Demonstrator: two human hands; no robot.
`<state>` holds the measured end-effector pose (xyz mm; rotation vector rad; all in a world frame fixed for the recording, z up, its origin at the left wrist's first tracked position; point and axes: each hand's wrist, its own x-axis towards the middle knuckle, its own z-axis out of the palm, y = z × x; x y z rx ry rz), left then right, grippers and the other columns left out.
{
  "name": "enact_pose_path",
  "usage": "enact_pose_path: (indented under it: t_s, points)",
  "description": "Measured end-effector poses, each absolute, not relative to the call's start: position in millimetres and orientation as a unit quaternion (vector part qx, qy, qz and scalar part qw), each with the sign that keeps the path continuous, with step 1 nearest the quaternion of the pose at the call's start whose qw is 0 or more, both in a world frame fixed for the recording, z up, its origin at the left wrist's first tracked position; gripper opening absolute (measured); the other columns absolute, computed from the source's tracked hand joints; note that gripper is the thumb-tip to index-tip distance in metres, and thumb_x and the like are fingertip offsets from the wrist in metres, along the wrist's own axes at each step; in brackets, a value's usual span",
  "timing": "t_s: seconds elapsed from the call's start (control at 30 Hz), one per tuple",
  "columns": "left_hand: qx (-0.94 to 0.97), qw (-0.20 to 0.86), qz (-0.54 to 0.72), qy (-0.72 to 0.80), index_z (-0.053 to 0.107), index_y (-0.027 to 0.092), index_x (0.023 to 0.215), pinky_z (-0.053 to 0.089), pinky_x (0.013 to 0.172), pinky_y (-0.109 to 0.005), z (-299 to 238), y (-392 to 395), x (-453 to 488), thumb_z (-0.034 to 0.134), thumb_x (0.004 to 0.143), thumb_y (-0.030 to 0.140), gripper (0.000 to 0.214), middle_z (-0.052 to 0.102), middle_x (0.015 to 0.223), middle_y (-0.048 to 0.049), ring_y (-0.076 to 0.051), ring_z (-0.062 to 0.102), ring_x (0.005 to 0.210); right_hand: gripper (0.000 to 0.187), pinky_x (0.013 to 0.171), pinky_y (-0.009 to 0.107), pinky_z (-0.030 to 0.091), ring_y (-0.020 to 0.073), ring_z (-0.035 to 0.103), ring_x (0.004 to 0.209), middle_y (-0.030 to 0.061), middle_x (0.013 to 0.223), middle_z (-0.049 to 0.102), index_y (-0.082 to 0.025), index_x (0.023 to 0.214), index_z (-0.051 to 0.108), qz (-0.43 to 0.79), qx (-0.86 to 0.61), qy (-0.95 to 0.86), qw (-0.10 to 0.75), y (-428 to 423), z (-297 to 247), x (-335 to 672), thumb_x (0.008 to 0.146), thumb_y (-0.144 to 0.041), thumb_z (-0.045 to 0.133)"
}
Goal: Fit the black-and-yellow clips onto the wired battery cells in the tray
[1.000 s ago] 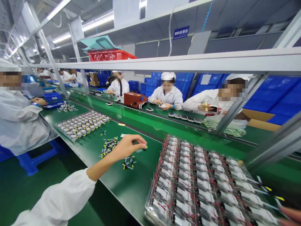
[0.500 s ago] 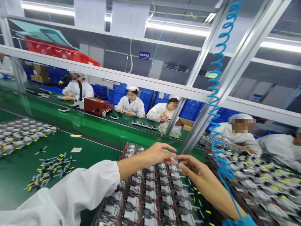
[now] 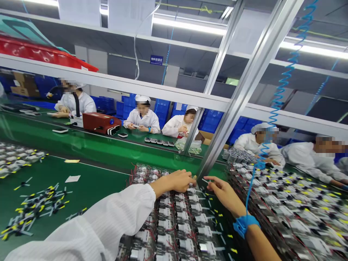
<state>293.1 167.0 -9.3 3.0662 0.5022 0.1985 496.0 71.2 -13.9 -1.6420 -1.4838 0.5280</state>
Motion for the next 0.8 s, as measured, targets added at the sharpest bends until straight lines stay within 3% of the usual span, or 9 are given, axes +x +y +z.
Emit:
enact_pose_path:
  t_s: [0.2, 0.33, 0.47, 0.8]
  points:
    - [0.985, 0.016, 0.094, 0.143, 0.058, 0.026, 0.119, 0.042, 0.078, -0.033, -8.8, 171.3, 289.0, 0.047, 0.087, 0.017, 0.035, 0.057, 0.108, -0.0072, -0.022, 0.059, 0.087, 0.038, 0.062, 0.032, 0.045, 0.023, 0.061, 0.066, 0.0043, 0.071, 0.07, -0.018, 0.078, 0.074, 0.202, -0.65, -0.63, 0.374, 84.2, -15.9, 495.5, 0.07, -0.052, 0.057]
    - [0.975, 0.08, 0.145, 0.15, 0.057, 0.023, 0.111, 0.042, 0.08, -0.032, -13.4, 171.6, 286.1, 0.05, 0.093, 0.03, 0.021, 0.061, 0.102, -0.0062, -0.023, 0.06, 0.091, 0.039, 0.073, 0.035, 0.047, 0.0269, 0.064, 0.079, 0.006, 0.082, 0.073, -0.019, 0.082, 0.075, 0.206, -0.629, -0.662, 0.35, 89.8, -15.1, 488.8, 0.073, -0.054, 0.06]
    - [0.95, 0.163, 0.181, 0.196, 0.055, 0.023, 0.118, 0.044, 0.081, -0.028, -24.3, 175.8, 288.4, 0.059, 0.091, 0.037, 0.031, 0.066, 0.104, -0.0034, -0.021, 0.061, 0.098, 0.036, 0.081, 0.036, 0.047, 0.0277, 0.065, 0.088, 0.0062, 0.093, 0.074, -0.021, 0.084, 0.075, 0.219, -0.607, -0.686, 0.337, 95.9, -17.5, 485.2, 0.075, -0.051, 0.059]
    - [0.943, 0.162, 0.189, 0.22, 0.067, 0.021, 0.115, 0.045, 0.083, -0.029, -33.9, 180.2, 294.2, 0.061, 0.09, 0.042, 0.033, 0.068, 0.104, -0.0073, -0.024, 0.063, 0.101, 0.038, 0.072, 0.034, 0.047, 0.0242, 0.063, 0.076, 0.0065, 0.084, 0.073, -0.017, 0.085, 0.074, 0.219, -0.618, -0.68, 0.328, 103.8, -28.4, 489.5, 0.073, -0.05, 0.06]
